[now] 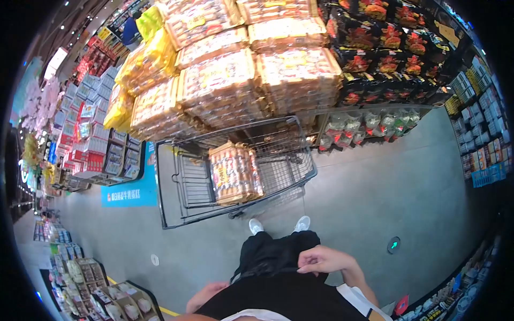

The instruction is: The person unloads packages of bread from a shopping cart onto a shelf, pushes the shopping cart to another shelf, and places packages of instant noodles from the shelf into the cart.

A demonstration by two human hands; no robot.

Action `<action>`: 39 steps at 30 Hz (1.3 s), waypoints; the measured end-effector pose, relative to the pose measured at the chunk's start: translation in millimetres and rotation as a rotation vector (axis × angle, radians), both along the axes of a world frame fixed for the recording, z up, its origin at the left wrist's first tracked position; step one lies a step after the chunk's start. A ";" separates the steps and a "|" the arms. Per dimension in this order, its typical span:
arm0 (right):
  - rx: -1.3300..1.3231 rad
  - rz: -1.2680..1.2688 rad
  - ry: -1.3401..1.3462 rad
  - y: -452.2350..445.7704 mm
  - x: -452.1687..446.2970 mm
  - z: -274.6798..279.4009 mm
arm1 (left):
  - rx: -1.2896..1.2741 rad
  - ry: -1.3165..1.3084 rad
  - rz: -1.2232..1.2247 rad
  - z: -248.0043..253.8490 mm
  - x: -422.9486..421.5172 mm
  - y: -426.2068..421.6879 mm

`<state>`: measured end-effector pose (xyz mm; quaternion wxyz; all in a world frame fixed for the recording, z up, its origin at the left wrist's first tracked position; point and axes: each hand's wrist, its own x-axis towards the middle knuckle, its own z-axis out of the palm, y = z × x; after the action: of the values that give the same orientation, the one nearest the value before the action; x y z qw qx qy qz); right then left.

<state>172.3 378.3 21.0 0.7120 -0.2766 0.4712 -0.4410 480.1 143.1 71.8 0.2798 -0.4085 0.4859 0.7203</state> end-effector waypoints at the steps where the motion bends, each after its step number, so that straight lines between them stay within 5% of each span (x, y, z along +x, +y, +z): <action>1: -0.010 0.001 -0.038 5.3 -2.7 -6.3 | 0.011 -0.019 0.025 7.7 -1.9 5.5; 5: -0.009 0.029 -0.059 30.4 -25.0 -7.1 | 0.231 0.173 0.182 -8.2 -0.4 22.8; 11: 0.071 -0.089 -0.060 76.6 -43.6 -8.7 | 0.175 0.399 -0.122 -57.8 -54.4 -5.5; 14: 0.089 -0.148 -0.190 69.8 -43.7 -42.0 | 0.248 0.359 -0.031 -99.4 -66.2 -20.2; 16: 0.108 -0.189 -0.283 60.8 -38.1 -65.1 | 0.001 0.180 0.144 -123.3 -75.5 -28.8; 18: 0.332 -0.538 -0.508 55.7 -19.6 -93.8 | -0.114 0.182 0.147 -153.3 -58.7 -35.9; 21: 0.402 -0.497 -0.270 67.1 -24.2 -134.6 | -0.086 -0.198 -0.306 -179.3 -30.3 -47.8; 25: 0.376 -0.438 -0.112 -113.7 45.3 -94.9 | 0.210 -0.116 -0.182 -178.0 -11.4 -53.3; 28: 0.368 -0.372 -0.028 -254.6 161.7 -89.0 | 0.282 -0.045 -0.109 -244.4 17.4 -45.5; 30: 0.383 -0.330 0.021 -287.7 198.5 -100.4 | 0.268 0.007 -0.073 -220.1 15.5 -56.5; 32: 0.412 -0.292 0.050 -144.6 -8.9 -112.5 | 0.203 0.081 -0.021 -169.6 8.7 -85.0; 34: 0.464 -0.249 0.077 -139.6 -6.9 -133.8 | 0.160 0.146 0.037 -141.5 5.5 -96.3; 36: 0.517 -0.203 0.099 -134.0 -9.4 -150.4 | 0.148 0.077 -0.129 -188.0 7.3 -91.4; 39: 0.547 -0.132 0.145 -105.0 -16.0 -163.0 | 0.166 -0.164 -0.152 -132.6 -30.2 -115.0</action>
<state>156.4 273.3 -142.0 0.6945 -0.0737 0.6391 -0.3221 449.9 28.0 -60.8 0.4054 -0.4032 0.4296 0.6990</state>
